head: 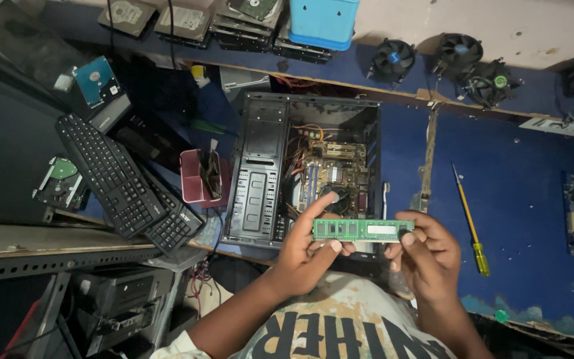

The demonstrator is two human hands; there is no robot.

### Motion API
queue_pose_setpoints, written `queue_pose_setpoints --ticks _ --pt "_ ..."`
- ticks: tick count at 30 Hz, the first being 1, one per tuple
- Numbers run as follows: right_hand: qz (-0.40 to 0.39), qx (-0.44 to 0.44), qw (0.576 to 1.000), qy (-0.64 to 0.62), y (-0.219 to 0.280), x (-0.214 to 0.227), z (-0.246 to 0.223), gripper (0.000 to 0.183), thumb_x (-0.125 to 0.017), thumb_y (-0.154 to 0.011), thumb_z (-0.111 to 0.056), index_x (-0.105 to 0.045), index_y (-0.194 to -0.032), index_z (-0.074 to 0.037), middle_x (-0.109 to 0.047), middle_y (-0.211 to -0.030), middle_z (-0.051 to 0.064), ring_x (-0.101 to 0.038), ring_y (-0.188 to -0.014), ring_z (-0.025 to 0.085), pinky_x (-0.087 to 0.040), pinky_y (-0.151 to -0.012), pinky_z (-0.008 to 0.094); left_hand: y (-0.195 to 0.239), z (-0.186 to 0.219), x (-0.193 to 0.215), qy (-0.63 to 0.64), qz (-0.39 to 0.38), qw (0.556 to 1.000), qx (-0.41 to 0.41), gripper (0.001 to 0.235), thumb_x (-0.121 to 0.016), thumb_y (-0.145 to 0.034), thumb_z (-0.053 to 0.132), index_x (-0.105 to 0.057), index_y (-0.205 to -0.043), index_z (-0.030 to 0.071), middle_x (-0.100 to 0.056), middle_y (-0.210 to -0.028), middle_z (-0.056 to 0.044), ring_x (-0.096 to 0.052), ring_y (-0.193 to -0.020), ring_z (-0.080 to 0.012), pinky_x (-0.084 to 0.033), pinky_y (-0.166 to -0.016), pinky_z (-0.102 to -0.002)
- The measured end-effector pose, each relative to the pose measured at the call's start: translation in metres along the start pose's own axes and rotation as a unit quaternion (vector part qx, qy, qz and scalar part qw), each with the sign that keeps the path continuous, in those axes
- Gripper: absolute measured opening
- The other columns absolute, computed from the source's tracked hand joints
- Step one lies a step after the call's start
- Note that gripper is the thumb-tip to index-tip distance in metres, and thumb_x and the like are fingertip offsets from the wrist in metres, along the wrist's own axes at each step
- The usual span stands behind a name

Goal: The person uses a toothbrush to scrub several green RAM modules one by one, then places them into a pink plastic container. The person also briefly handles a motherboard inside a computer case.

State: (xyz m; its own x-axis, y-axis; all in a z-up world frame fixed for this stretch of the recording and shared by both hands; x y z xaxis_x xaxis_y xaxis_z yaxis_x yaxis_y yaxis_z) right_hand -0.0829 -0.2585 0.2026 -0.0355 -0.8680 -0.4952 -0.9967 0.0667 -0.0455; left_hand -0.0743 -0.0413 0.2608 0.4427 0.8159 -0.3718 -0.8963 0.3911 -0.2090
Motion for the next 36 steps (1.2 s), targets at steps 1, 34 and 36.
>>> queue_pose_setpoints --ticks 1,34,36 --pt "-0.008 0.004 1.0 0.0 0.0 -0.002 0.0 0.032 -0.058 -0.102 0.0 -0.058 -0.131 0.014 -0.071 -0.085 0.02 -0.068 -0.066 0.019 -0.053 -0.053 0.026 0.0 0.0 0.0 0.005 0.001 1.0 0.001 0.066 -0.051 -0.107 0.0 -0.017 -0.163 -0.004 -0.057 -0.125 -0.013 -0.065 -0.108 -0.0155 -0.055 -0.099 -0.031" --pt "-0.019 -0.037 0.997 0.062 -0.003 -0.011 0.017 0.024 -0.058 -0.099 0.0 -0.06 -0.121 0.01 -0.071 -0.081 0.018 -0.064 -0.063 0.016 -0.052 -0.059 0.028 -0.001 -0.017 0.023 0.069 0.082 0.994 0.003 0.057 -0.05 -0.099 -0.007 -0.029 -0.152 0.0 -0.068 -0.106 -0.016 -0.068 -0.092 -0.018 -0.059 -0.086 -0.036" --pt "-0.018 -0.038 0.997 0.067 -0.003 -0.012 0.016 0.024 -0.057 -0.1 0.0 -0.06 -0.122 0.01 -0.071 -0.081 0.017 -0.064 -0.064 0.016 -0.051 -0.059 0.027 -0.001 -0.02 0.025 0.069 0.082 0.994 -0.007 0.052 -0.051 -0.1 -0.007 -0.033 -0.149 -0.002 -0.068 -0.105 -0.017 -0.068 -0.092 -0.0187 -0.059 -0.086 -0.036"
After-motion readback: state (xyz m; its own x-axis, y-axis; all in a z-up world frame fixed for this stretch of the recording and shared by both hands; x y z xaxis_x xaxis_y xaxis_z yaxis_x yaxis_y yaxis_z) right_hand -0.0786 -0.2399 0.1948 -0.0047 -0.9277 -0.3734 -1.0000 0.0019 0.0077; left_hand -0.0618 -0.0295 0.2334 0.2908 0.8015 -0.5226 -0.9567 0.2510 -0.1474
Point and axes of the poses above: each hand's wrist, its own y-axis away from the middle knuckle, its own x-axis out of the back of the hand, z = x × y, the point moved 8 cm from there along -y, towards the middle knuckle
